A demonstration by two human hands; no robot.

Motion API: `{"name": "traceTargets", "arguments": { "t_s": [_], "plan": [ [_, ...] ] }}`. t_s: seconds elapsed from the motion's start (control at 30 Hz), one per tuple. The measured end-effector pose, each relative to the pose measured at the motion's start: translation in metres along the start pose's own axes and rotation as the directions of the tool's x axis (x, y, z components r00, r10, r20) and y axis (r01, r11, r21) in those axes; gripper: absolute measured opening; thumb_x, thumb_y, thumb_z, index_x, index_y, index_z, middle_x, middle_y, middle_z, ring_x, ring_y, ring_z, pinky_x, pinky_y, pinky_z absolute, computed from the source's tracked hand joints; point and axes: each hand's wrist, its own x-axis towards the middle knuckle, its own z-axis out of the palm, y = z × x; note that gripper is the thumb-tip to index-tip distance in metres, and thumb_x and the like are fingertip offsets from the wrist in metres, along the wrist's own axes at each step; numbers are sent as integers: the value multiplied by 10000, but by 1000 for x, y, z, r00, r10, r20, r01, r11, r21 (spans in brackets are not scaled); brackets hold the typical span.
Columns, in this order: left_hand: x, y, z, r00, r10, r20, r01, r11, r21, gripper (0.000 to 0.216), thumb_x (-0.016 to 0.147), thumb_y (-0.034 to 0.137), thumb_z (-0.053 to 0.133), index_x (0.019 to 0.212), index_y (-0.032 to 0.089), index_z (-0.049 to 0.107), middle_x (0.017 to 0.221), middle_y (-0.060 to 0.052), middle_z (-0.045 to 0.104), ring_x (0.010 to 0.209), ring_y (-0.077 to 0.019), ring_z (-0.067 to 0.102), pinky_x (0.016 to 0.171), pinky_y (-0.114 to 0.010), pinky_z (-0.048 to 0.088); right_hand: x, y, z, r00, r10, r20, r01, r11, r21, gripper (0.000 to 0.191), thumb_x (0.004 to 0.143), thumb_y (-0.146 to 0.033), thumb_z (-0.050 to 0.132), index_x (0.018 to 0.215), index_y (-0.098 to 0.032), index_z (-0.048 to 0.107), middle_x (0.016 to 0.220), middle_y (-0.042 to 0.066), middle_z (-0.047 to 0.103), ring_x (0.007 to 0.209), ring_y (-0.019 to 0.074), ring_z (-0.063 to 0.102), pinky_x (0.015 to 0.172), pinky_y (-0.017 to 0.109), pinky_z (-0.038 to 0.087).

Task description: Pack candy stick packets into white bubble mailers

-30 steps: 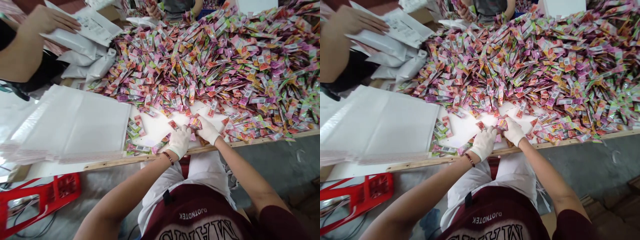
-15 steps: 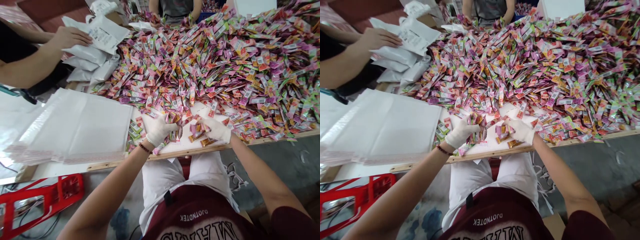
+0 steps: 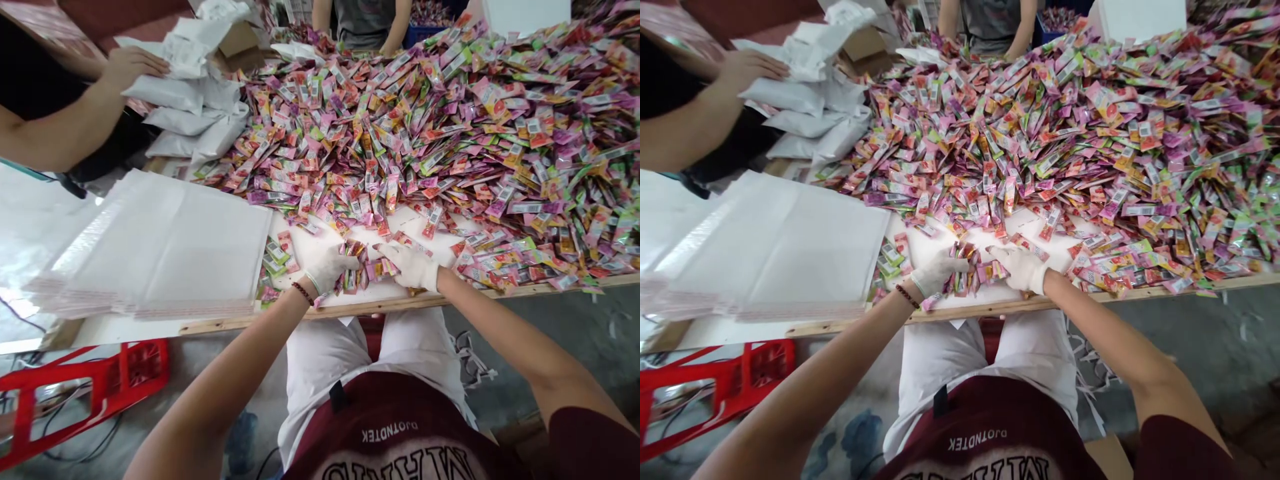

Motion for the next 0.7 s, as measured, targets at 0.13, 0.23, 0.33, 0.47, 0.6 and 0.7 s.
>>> {"name": "traceTargets", "arguments": {
  "t_s": [0.13,0.23,0.33,0.47,0.6,0.7],
  "plan": [
    [-9,15,-8,996,86,-13,-83,988,131,223,583,240,674,779,145,628,661,13,634,642,-163,603,647,-295,513,12,-7,-1,988,54,142,-47,997,-53,433,761,-225,629,1190,-179,662,1137,129,642,1050,307,596,877,390,448],
    [-21,31,-28,980,186,-69,-139,894,426,274,609,230,653,868,145,620,745,7,652,692,-163,607,683,-281,500,4,-9,-6,991,110,75,-101,987,-123,324,766,-246,624,1072,-181,707,1162,150,604,1097,332,546,909,426,416],
    [-34,32,-38,979,159,-124,-6,635,773,339,661,252,676,979,156,607,848,-44,676,778,-214,647,718,-303,493,-10,-1,-9,960,269,-77,-273,961,-49,342,772,-250,631,1097,-169,700,1266,171,558,1183,351,484,984,444,365],
    [-37,9,-25,995,43,-90,68,372,926,447,709,309,716,1109,163,579,1053,-147,683,961,-304,672,783,-353,503,-16,17,-8,895,427,-129,-423,904,59,465,744,-229,675,1193,-110,650,1216,221,595,1130,363,531,951,440,380],
    [-27,-5,-16,989,117,-91,20,501,865,403,698,201,695,1090,173,604,985,-115,703,963,-287,674,850,-376,503,-18,26,-5,878,456,-146,-432,886,167,482,738,-198,681,1207,-104,623,1072,182,681,1005,302,613,888,386,427],
    [-19,-1,-13,961,238,-142,-114,806,581,309,665,221,724,956,175,631,867,-62,700,875,-244,668,840,-373,520,-18,20,0,874,451,-180,-386,870,305,434,783,-258,650,1198,-140,610,979,102,716,879,239,648,810,339,479]
  ]
}}
